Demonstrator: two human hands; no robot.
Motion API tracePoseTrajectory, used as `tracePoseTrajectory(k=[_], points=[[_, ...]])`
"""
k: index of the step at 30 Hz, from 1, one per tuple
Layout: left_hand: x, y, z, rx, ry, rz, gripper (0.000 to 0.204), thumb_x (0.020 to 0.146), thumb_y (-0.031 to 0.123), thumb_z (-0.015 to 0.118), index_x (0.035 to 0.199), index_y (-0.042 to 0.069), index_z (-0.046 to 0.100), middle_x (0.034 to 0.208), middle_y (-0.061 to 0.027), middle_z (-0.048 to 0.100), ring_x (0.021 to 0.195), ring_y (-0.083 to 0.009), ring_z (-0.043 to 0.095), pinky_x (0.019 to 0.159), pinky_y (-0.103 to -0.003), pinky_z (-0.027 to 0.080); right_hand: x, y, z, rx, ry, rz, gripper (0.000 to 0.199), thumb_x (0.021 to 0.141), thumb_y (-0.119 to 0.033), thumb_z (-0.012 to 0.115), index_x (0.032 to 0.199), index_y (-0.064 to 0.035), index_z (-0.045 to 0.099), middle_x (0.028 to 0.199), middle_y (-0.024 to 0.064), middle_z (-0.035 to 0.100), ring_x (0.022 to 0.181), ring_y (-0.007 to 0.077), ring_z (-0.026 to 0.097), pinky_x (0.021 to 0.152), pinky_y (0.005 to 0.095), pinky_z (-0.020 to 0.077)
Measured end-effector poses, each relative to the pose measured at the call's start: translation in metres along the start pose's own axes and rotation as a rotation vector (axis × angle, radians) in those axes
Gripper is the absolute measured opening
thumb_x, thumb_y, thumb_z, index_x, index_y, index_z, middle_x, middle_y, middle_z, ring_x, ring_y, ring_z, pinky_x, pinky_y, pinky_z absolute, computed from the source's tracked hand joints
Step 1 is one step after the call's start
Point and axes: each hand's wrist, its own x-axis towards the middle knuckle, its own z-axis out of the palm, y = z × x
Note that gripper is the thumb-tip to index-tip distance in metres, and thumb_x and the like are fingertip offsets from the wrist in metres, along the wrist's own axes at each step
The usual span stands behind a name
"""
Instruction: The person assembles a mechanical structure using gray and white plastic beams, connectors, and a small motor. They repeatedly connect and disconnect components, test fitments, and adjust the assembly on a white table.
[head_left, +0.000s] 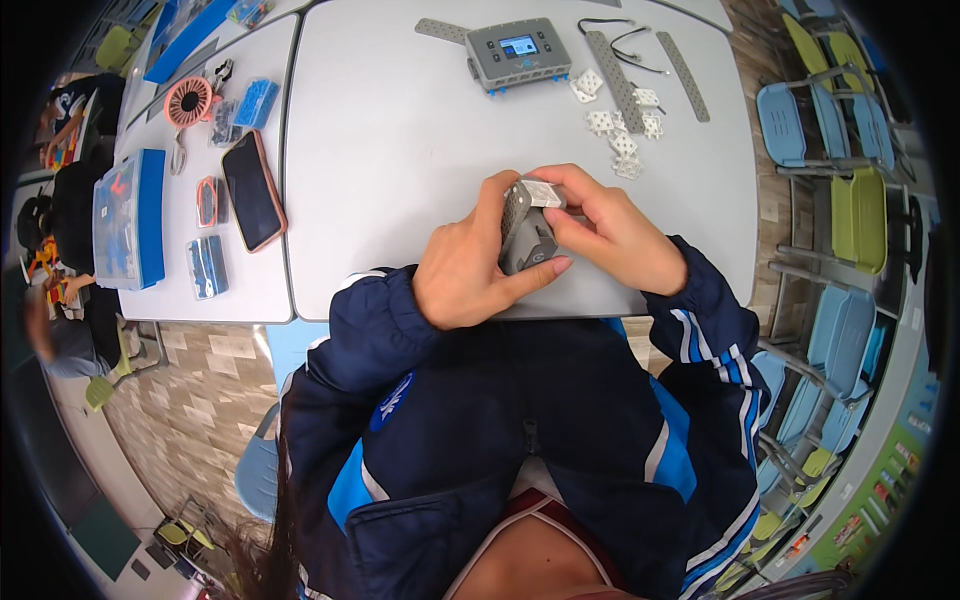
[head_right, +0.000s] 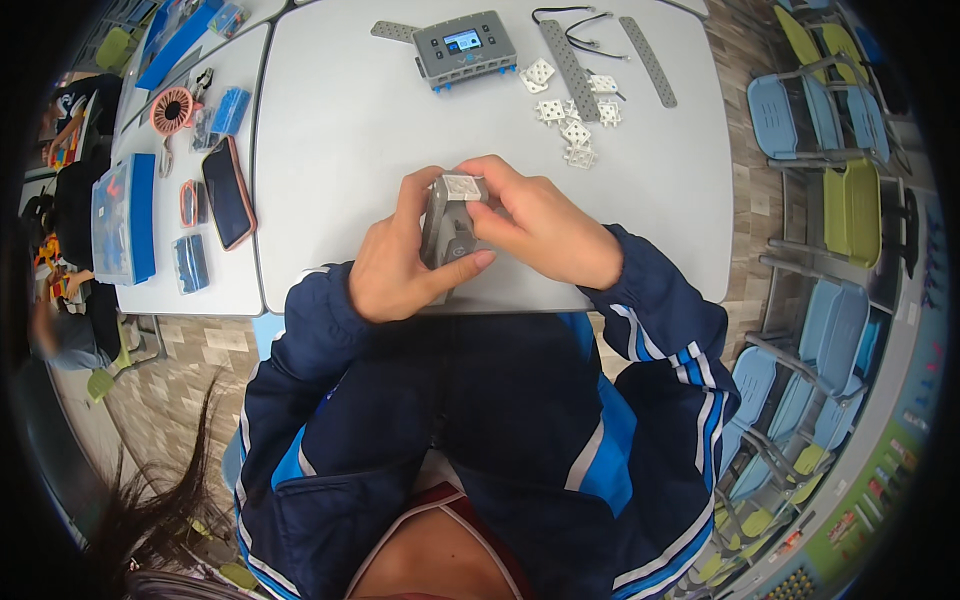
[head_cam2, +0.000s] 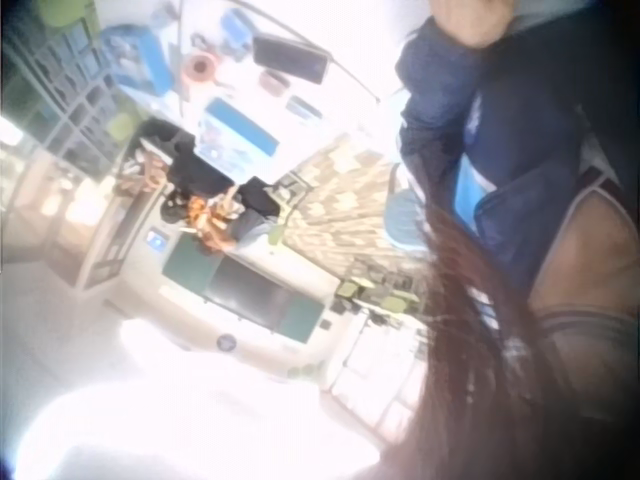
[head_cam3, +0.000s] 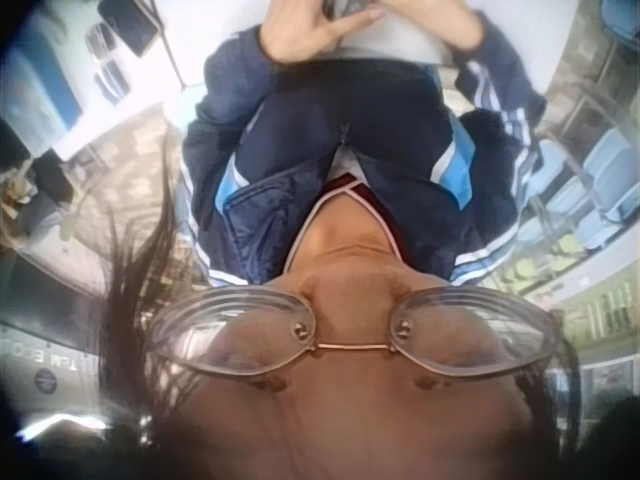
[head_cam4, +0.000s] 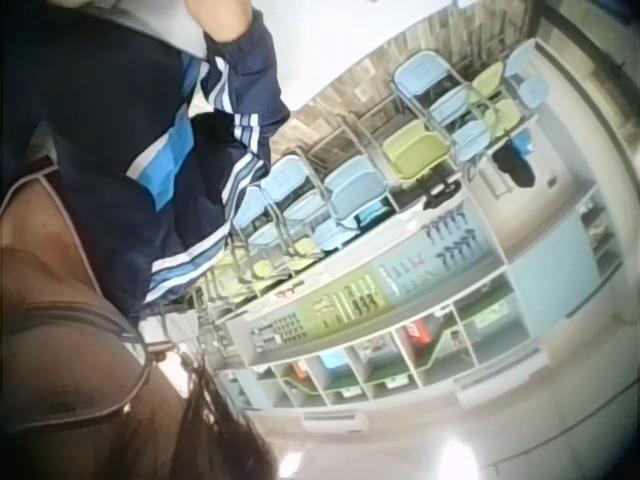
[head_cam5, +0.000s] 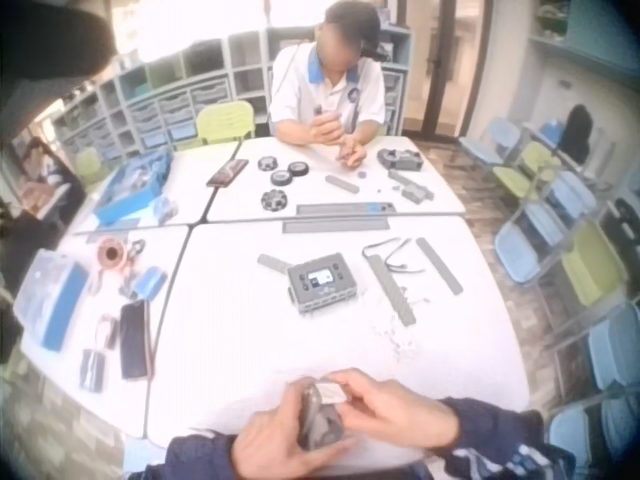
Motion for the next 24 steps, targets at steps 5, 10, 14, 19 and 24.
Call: tracePoseTrajectory(k=[5, 10, 14, 19, 24], points=[[-0.009, -0.003, 0.007, -0.231, -0.045, 0.065, 0.075, 0.087, 0.034, 0.071, 0.136, -0.002, 0.027, 0.089, -0.0284, 0.064, 0.074, -0.0437, 0.067, 0.063, -0.045, 0.052, -0.01, 0.015, 0.006, -0.076, -0.07, -0.176, 0.04, 0.101, -0.012, 0.044, 0.137, -0.0024, 0.031, 0.105, 0.0162, 0.06, 0.093, 0.0223, 0.06, 0.086, 0.0337, 0.047], [-0.008, -0.001, 0.009, -0.306, -0.069, 0.005, 0.071, 0.089, 0.03, 0.069, 0.135, -0.002, 0.026, 0.093, -0.0291, 0.063, 0.078, -0.0437, 0.067, 0.066, -0.043, 0.053, -0.008, 0.003, -0.005, -0.007, -0.188, -0.026, 0.044, 0.102, -0.009, 0.041, 0.143, -0.004, 0.025, 0.119, 0.0143, 0.051, 0.106, 0.0187, 0.053, 0.096, 0.0307, 0.0406], [0.001, -0.005, 0.011, -0.416, 0.053, 0.011, 0.065, 0.092, 0.031, 0.068, 0.133, -0.003, 0.03, 0.103, -0.0237, 0.062, 0.09, -0.0302, 0.066, 0.076, -0.038, 0.052, 0.003, 0.006, -0.007, 0.103, -0.082, -0.094, 0.053, 0.102, -0.015, 0.049, 0.146, -0.0059, 0.021, 0.114, 0.0163, 0.055, 0.095, 0.0206, 0.058, 0.086, 0.0316, 0.0465], [0.013, -0.005, -0.004, -0.753, 0.307, -0.08, 0.045, 0.099, 0.03, 0.06, 0.124, -0.001, 0.038, 0.103, -0.0077, 0.055, 0.09, -0.0102, 0.053, 0.077, -0.027, 0.047, -0.008, 0.003, 0.009, 0.228, 0.01, -0.051, 0.056, 0.1, -0.013, 0.056, 0.148, -0.0052, 0.027, 0.116, 0.0106, 0.056, 0.097, 0.0132, 0.058, 0.088, 0.028, 0.0478], [0.029, 0.003, -0.007, -0.719, 0.471, -0.028, 0.044, 0.1, 0.033, 0.057, 0.122, -0.001, 0.037, 0.101, -0.0059, 0.053, 0.088, -0.0097, 0.05, 0.078, -0.026, 0.046, -0.01, 0.02, 0.039, 0.082, 0.081, -0.087, 0.047, 0.098, -0.022, 0.061, 0.134, 0.0003, 0.041, 0.093, 0.0168, 0.069, 0.084, 0.025, 0.07, 0.075, 0.0337, 0.0538]])
